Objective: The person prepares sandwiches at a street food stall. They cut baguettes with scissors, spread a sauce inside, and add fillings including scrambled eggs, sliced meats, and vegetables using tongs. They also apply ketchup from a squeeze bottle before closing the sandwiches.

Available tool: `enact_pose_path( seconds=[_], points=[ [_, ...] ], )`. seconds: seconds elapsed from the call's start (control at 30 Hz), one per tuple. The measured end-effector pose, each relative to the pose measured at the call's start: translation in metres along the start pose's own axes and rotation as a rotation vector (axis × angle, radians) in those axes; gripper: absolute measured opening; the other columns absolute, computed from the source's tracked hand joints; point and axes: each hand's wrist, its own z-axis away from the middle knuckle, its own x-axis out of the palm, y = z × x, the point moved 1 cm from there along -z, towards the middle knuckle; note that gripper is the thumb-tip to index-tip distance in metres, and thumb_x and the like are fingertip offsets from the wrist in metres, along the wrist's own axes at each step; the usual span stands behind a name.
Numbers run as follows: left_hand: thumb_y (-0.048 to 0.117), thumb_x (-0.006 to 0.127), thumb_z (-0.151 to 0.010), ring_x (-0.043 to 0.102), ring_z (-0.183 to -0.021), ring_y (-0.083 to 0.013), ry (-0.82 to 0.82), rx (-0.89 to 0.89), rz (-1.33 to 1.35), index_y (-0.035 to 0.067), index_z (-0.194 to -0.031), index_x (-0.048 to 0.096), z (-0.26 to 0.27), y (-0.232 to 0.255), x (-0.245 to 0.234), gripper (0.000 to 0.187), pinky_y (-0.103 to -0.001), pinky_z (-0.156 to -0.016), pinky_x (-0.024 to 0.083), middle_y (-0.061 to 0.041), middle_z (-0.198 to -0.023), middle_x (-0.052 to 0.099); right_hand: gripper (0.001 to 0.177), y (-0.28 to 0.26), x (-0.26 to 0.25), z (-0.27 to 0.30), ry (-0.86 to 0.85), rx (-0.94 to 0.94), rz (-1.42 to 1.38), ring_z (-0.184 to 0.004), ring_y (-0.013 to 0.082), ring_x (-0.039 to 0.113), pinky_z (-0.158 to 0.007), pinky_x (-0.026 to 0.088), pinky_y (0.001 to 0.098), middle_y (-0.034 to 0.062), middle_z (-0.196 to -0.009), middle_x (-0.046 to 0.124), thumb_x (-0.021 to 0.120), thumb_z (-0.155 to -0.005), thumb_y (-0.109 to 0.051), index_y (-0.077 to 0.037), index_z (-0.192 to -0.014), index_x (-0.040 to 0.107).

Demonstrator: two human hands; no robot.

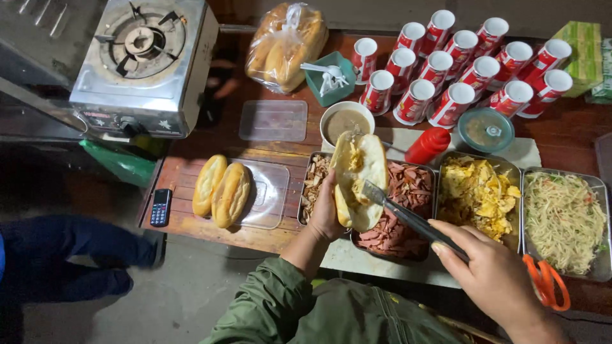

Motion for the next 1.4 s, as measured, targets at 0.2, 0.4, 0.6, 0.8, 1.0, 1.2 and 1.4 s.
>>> enact_pose_path(
  seconds=[0.2,0.4,0.6,0.8,1.0,1.2,1.4],
  points=[
    [0.056,0.052,-0.096,0.067,-0.106,-0.0284,-0.064,-0.025,0.080,0.014,-0.138,0.058,0.003,0.000,0.004,0.060,-0.045,-0.096,0.053,-0.013,-0.122,0.068,0.042,-0.011,-0.014,-0.008,0.106,0.091,-0.063,-0.108,0.0161,0.071,-0.091,0.050,0.0316,0.0024,-0.125,0.075,0.069,-0.086,-0.022,-0.022,-0.128,0.071],
    [0.066,0.054,-0.089,0.066,-0.102,-0.0288,-0.062,-0.148,0.002,0.017,-0.130,0.062,0.005,-0.002,0.008,0.065,-0.048,-0.094,0.052,-0.012,-0.114,0.069,0.043,-0.001,0.003,-0.019,0.053,0.000,-0.029,-0.115,0.0220,0.068,-0.098,0.049,0.0357,0.0049,-0.127,0.073,0.064,-0.089,-0.024,-0.016,-0.130,0.066],
    [0.064,0.056,-0.088,0.065,-0.102,-0.0285,-0.051,-0.094,-0.005,0.014,-0.132,0.061,0.006,0.002,0.007,0.067,-0.046,-0.094,0.052,-0.013,-0.114,0.068,0.043,-0.017,-0.013,-0.001,0.119,0.068,0.108,-0.107,0.0266,0.070,-0.085,0.052,0.0421,0.0055,-0.124,0.073,0.066,-0.087,-0.030,-0.023,-0.130,0.069],
    [0.068,0.057,-0.083,0.065,-0.099,-0.0284,-0.013,-0.145,-0.046,0.015,-0.130,0.061,0.011,0.003,0.017,0.071,-0.048,-0.093,0.052,-0.012,-0.110,0.067,0.040,-0.001,-0.001,-0.005,0.109,-0.054,0.054,-0.108,0.0233,0.071,-0.092,0.051,0.0361,0.0068,-0.121,0.075,0.064,-0.089,-0.023,-0.018,-0.128,0.070],
    [0.064,0.054,-0.090,0.063,-0.094,-0.0230,-0.020,-0.058,0.005,0.016,-0.121,0.065,0.011,0.006,0.012,0.059,-0.042,-0.088,0.050,-0.007,-0.107,0.068,0.043,-0.005,-0.004,0.008,-0.056,0.163,0.030,-0.085,0.0136,0.078,-0.067,0.057,0.0301,-0.0056,-0.117,0.080,0.066,-0.084,-0.035,-0.033,-0.126,0.073],
    [0.056,0.059,-0.092,0.067,-0.097,-0.0256,-0.025,-0.007,0.111,0.012,-0.123,0.066,0.005,0.003,0.002,0.054,-0.041,-0.089,0.053,-0.009,-0.106,0.070,0.045,0.010,-0.004,0.007,-0.174,0.101,-0.029,-0.108,0.0094,0.076,-0.095,0.052,0.0262,-0.0082,-0.122,0.080,0.070,-0.081,-0.032,-0.029,-0.126,0.073],
    [0.058,0.058,-0.090,0.065,-0.093,-0.0249,-0.006,0.042,0.028,0.014,-0.123,0.063,0.012,0.008,0.011,0.055,-0.041,-0.084,0.052,-0.009,-0.104,0.067,0.046,-0.017,-0.011,-0.006,-0.079,0.134,0.084,-0.101,0.0147,0.075,-0.084,0.055,0.0323,-0.0061,-0.124,0.077,0.067,-0.082,-0.035,-0.030,-0.128,0.071]
  ],
)
